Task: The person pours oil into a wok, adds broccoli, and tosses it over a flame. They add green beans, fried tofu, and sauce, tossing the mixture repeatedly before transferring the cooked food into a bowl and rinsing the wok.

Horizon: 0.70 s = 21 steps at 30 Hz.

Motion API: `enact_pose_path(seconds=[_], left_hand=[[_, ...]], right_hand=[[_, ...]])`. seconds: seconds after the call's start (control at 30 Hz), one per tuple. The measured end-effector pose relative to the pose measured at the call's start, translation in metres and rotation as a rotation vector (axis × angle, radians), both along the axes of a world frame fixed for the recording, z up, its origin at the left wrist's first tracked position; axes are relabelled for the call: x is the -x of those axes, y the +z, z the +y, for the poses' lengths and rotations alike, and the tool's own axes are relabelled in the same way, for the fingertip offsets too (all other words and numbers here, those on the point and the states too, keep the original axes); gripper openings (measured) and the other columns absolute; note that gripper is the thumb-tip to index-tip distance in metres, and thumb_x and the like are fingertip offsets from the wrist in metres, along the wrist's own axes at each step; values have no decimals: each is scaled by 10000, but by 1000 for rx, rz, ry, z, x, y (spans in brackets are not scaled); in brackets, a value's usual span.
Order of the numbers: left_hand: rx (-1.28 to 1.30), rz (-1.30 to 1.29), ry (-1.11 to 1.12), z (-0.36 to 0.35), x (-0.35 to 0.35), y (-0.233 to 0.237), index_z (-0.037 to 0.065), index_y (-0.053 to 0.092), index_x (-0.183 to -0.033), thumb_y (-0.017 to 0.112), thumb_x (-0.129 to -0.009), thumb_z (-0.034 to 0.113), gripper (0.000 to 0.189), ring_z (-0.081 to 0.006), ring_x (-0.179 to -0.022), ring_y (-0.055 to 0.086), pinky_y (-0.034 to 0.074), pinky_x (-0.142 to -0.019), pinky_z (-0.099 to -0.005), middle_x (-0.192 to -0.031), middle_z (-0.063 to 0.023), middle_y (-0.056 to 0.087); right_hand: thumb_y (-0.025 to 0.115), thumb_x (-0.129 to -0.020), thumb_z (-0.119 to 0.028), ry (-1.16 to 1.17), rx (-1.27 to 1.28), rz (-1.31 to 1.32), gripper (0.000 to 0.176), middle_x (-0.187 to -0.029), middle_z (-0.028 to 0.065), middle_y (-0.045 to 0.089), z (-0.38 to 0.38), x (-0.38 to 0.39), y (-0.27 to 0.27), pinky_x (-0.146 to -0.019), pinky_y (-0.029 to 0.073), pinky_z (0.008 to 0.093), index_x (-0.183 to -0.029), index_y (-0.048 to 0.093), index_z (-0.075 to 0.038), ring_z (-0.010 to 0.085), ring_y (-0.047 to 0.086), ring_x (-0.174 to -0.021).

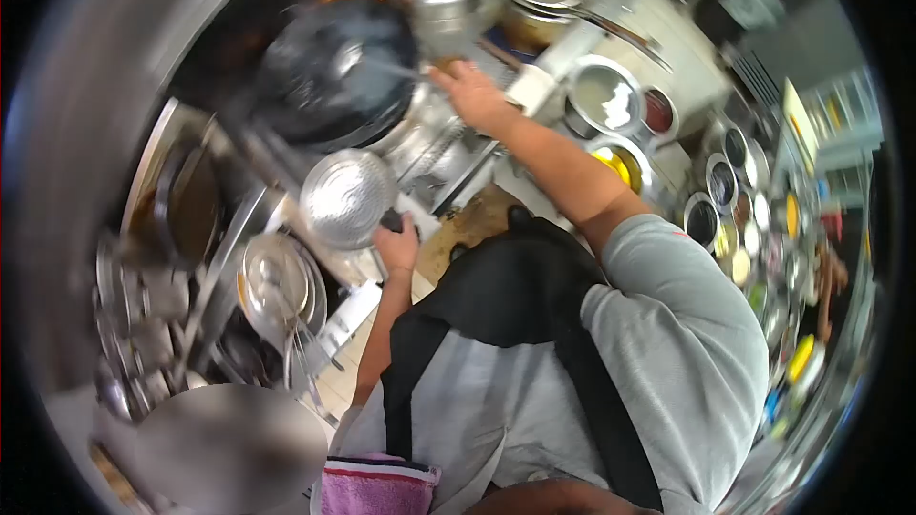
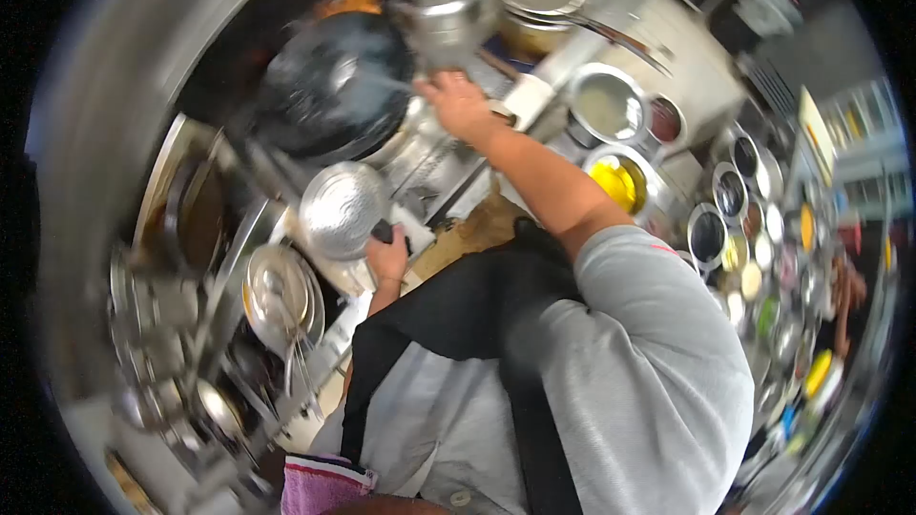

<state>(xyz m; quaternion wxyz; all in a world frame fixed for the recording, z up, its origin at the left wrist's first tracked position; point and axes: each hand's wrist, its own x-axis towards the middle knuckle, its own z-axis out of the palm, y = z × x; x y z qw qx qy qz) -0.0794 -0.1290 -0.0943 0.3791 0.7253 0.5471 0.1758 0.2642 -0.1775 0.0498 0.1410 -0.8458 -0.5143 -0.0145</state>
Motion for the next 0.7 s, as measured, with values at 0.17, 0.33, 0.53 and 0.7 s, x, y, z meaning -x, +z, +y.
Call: enact_pose_path(seconds=[0.17,0.33,0.53,0.7], left_hand=[[-254,77,-86,13,-6,-51,-131,541,-1306,762,-901,293,627,-502,-1171,610,493,-1037,-520,-1266,-328,625],[-485,-66,-306,-12,-41,13,-68,585,-1330,781,-900,351,631,-435,-1042,657,554,-925,-484,-1223,-268,641],[-598,-201,-546,-22,-98,45,-54,595,-1331,787,-896,363,632,-414,-1011,658,558,-902,-473,-1209,-256,643],[-734,-297,-655,-86,-138,62,-43,603,-1332,791,-894,374,633,-397,-984,659,562,-884,-463,-1197,-245,644]], right_hand=[[716,-865,-122,50,-323,-21,638,-1223,151,620,-146,44,16,-907,561,461,-1475,544,-195,362,641,-1086],[716,-890,-143,-423,-209,79,592,-1190,149,628,-383,130,12,-875,558,461,-1458,569,-212,362,652,-1045],[577,-975,-197,-1530,-603,-23,359,-1074,188,670,-666,261,-7,-899,540,480,-1313,694,-164,389,660,-1025],[615,-972,-188,-2158,-800,-500,330,-1108,227,693,-886,375,-40,-902,528,485,-1270,685,-64,410,659,-1052]])
